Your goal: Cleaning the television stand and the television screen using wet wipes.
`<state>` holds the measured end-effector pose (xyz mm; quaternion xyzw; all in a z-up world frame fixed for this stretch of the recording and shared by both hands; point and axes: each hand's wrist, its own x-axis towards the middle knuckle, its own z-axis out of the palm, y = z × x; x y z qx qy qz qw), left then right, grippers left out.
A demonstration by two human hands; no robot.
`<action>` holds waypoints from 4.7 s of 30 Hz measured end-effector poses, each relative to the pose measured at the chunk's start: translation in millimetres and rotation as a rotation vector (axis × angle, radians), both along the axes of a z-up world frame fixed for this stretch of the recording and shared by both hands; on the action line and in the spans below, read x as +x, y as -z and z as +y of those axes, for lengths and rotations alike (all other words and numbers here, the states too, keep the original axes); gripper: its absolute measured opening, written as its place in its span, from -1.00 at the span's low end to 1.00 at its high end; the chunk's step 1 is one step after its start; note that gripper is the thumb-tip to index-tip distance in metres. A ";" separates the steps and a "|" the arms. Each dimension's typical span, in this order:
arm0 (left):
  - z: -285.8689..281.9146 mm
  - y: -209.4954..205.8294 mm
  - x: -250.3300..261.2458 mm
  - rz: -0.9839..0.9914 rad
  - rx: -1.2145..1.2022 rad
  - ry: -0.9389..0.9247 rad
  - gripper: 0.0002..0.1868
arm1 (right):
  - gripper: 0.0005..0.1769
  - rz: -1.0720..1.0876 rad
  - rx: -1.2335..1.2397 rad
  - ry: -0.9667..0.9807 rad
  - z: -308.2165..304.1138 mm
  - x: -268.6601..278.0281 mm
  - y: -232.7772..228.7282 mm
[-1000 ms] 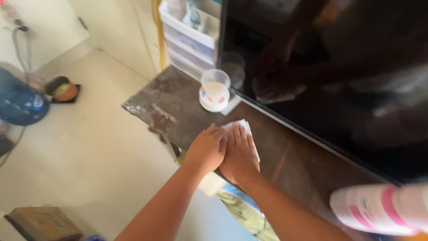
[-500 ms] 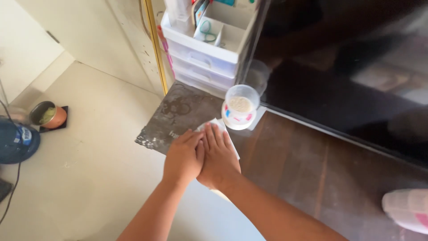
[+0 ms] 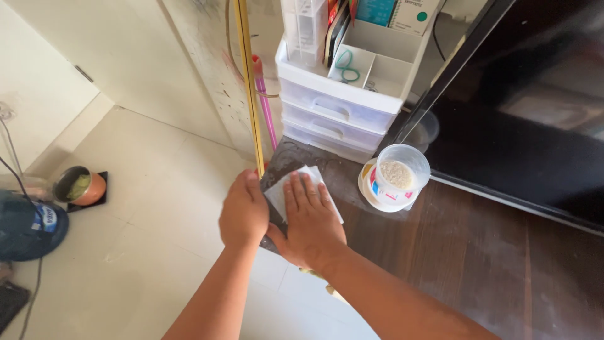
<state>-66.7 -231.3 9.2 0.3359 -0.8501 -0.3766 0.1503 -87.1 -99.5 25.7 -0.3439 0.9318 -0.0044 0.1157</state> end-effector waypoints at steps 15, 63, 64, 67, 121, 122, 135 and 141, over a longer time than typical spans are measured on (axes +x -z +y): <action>13.9 35.0 2.8 0.157 -0.183 -0.269 -0.54 | -0.04 0.048 -0.147 -0.155 8.3 -16.4 24.0; 2.7 30.9 16.1 -0.046 -0.175 -0.008 -0.53 | -0.15 0.044 -0.159 0.194 -55.1 -40.5 32.8; 2.8 31.8 15.6 -0.045 -0.173 -0.007 -0.53 | -0.15 0.046 -0.158 0.195 -53.8 -41.8 33.9; 0.4 35.1 15.0 -0.037 -0.186 -0.005 -0.54 | -0.13 0.035 -0.199 0.280 -49.6 -43.6 37.3; 0.1 30.0 19.7 0.007 -0.116 -0.029 -0.52 | 0.03 0.099 -0.128 0.338 2.7 3.0 36.4; 0.7 28.6 20.1 0.006 -0.108 -0.032 -0.51 | 0.02 0.106 -0.129 0.327 3.4 3.6 36.5; -12.1 40.8 12.9 0.205 0.010 -0.022 -0.48 | -0.11 0.089 -0.120 0.138 -23.7 -37.9 43.0; -14.3 37.4 17.0 0.243 0.122 -0.035 -0.48 | -0.12 0.118 -0.087 0.071 -49.1 -60.8 47.8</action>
